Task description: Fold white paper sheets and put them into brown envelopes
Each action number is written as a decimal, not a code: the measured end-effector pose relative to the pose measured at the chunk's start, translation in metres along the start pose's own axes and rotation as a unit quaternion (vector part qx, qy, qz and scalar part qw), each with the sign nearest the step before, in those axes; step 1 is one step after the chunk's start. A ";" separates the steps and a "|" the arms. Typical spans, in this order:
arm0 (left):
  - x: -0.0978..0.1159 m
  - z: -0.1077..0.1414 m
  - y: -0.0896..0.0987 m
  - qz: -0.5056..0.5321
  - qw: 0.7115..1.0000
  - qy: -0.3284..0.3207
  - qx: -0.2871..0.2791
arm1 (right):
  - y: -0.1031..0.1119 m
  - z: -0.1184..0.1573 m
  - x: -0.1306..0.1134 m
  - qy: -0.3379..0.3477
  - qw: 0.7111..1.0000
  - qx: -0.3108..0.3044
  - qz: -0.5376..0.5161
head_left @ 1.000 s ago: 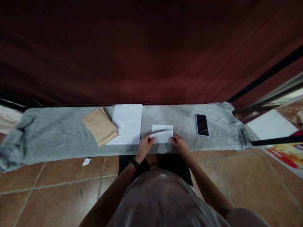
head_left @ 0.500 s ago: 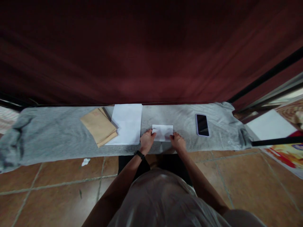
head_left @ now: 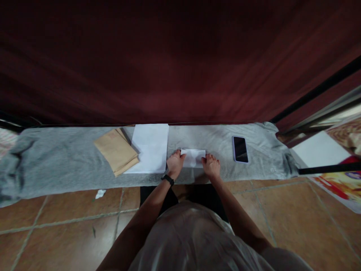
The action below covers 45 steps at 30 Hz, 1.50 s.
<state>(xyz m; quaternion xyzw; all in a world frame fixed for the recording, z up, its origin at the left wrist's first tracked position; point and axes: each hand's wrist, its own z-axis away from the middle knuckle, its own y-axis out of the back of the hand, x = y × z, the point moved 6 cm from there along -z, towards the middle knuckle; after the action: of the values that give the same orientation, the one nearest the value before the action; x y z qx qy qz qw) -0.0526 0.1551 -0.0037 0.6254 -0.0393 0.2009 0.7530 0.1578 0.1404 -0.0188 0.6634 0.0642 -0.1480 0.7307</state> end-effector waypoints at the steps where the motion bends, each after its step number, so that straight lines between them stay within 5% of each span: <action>1: 0.000 -0.001 0.000 -0.001 1.000 0.003 0.002 | 0.000 -0.001 0.001 -0.001 1.000 0.004 -0.002; 5: 0.000 -0.004 0.001 -0.002 1.000 0.021 0.002 | 0.005 -0.001 0.001 0.005 0.998 0.063 -0.016; 9: 0.001 -0.007 0.002 0.001 0.999 0.029 -0.013 | 0.008 0.009 -0.018 0.103 0.986 0.122 -0.046; 13: 0.003 -0.007 0.001 0.004 1.000 0.022 -0.014 | -0.008 0.021 -0.041 0.205 0.973 0.092 -0.056; 21: 0.000 -0.003 -0.004 0.037 0.999 0.023 0.022 | -0.029 0.025 -0.045 0.197 0.976 0.078 -0.048; 25: 0.016 0.019 -0.007 0.072 0.988 -0.103 0.086 | -0.031 0.025 -0.044 0.196 0.977 0.074 -0.035; 29: 0.033 0.051 -0.030 0.022 0.965 -0.253 0.060 | -0.034 0.026 -0.042 0.209 0.975 0.073 -0.025; 34: 0.027 0.059 -0.044 -0.018 0.961 -0.272 0.039 | -0.036 0.025 -0.039 0.206 0.976 0.068 -0.019; 45: 0.022 0.062 -0.033 -0.037 0.945 -0.325 0.035 | -0.021 0.020 -0.008 0.206 0.976 0.068 0.000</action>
<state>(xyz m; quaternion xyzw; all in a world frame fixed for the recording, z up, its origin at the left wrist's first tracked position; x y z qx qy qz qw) -0.0086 0.0966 -0.0138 0.6836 -0.2516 -0.0393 0.6840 0.1418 0.1196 -0.0341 0.7275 0.2034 -0.0121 0.6551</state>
